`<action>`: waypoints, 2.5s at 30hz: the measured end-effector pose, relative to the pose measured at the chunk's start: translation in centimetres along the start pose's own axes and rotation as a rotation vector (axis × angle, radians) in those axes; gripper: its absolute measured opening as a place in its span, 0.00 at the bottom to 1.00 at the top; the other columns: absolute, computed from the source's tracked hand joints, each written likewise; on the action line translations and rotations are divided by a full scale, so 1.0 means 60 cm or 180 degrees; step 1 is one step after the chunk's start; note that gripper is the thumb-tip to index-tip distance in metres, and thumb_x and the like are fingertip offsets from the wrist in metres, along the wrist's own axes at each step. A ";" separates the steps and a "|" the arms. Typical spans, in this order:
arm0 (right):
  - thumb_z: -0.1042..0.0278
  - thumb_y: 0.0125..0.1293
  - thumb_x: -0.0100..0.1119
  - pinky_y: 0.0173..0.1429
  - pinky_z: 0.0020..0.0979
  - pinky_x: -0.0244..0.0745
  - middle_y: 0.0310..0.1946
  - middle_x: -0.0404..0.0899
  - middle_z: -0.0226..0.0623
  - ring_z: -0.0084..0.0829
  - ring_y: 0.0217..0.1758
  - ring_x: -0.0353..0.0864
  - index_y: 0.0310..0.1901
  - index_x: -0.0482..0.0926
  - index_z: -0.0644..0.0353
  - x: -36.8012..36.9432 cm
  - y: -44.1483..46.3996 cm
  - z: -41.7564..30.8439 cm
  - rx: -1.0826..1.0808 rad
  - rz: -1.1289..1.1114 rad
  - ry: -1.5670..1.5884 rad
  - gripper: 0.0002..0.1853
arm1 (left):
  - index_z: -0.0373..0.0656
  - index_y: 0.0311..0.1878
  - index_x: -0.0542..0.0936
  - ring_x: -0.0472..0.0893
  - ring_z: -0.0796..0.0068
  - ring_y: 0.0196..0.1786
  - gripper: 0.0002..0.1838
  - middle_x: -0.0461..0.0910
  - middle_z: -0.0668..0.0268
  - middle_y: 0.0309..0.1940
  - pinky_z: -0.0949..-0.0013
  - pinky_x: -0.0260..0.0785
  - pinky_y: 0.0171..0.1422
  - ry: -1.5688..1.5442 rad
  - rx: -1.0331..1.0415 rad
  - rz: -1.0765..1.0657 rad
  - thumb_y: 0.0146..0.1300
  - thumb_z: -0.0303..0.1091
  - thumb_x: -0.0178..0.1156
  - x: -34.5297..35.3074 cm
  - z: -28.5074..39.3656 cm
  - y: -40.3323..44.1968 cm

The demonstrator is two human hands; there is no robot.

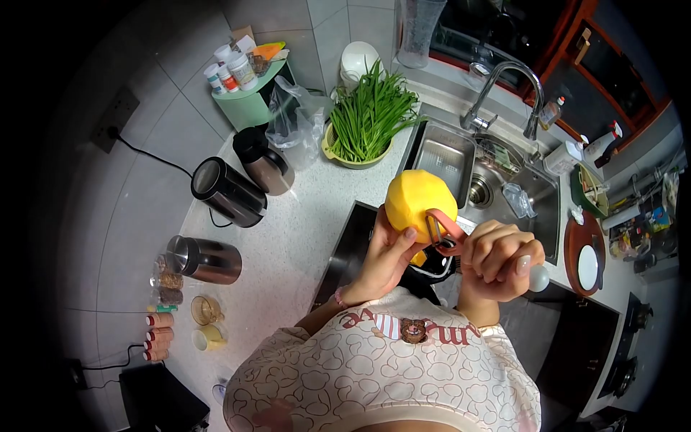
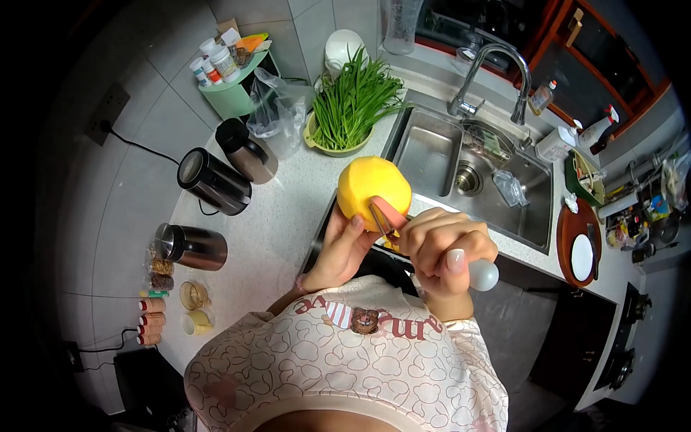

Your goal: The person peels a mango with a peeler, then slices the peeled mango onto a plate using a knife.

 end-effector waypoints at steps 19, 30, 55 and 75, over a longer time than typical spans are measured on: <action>0.71 0.68 0.46 0.08 0.26 0.56 0.04 0.57 0.27 0.21 0.03 0.51 0.20 0.55 0.55 -0.002 0.014 -0.033 0.0048 -0.0046 0.0576 0.18 | 0.46 0.71 0.54 0.65 0.67 0.67 0.44 0.62 0.64 0.66 0.59 0.60 0.70 -0.0008 -0.0062 -0.0330 0.60 0.58 0.60 -0.002 -0.021 -0.030; 0.67 0.68 0.46 0.06 0.24 0.56 0.04 0.58 0.28 0.19 0.03 0.51 0.22 0.54 0.54 -0.002 0.018 -0.052 -0.0229 0.0062 0.0934 0.17 | 0.42 0.70 0.57 0.70 0.62 0.64 0.47 0.64 0.60 0.65 0.58 0.64 0.69 -0.0924 -0.0234 -0.0743 0.54 0.57 0.66 0.007 -0.050 -0.035; 0.68 0.71 0.42 0.07 0.24 0.59 0.04 0.59 0.27 0.19 0.03 0.53 0.23 0.54 0.54 -0.009 0.039 -0.062 -0.0272 -0.0086 0.1509 0.17 | 0.45 0.70 0.58 0.64 0.66 0.69 0.32 0.62 0.57 0.68 0.64 0.58 0.73 -0.0729 0.0007 -0.0896 0.67 0.39 0.58 0.021 -0.047 -0.021; 0.70 0.71 0.42 0.06 0.25 0.60 0.05 0.61 0.28 0.19 0.02 0.55 0.24 0.55 0.54 -0.030 0.048 -0.068 -0.0256 -0.0107 0.2204 0.15 | 0.40 0.62 0.68 0.78 0.70 0.51 0.23 0.75 0.60 0.50 0.68 0.71 0.58 0.0192 -0.0603 0.0102 0.66 0.34 0.59 -0.068 -0.082 -0.033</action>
Point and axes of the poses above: each hand's wrist, its own y-axis towards the middle knuckle, its own x-axis out of the palm, z = x × y, the point moved 6 cm from there along y, towards the middle knuckle
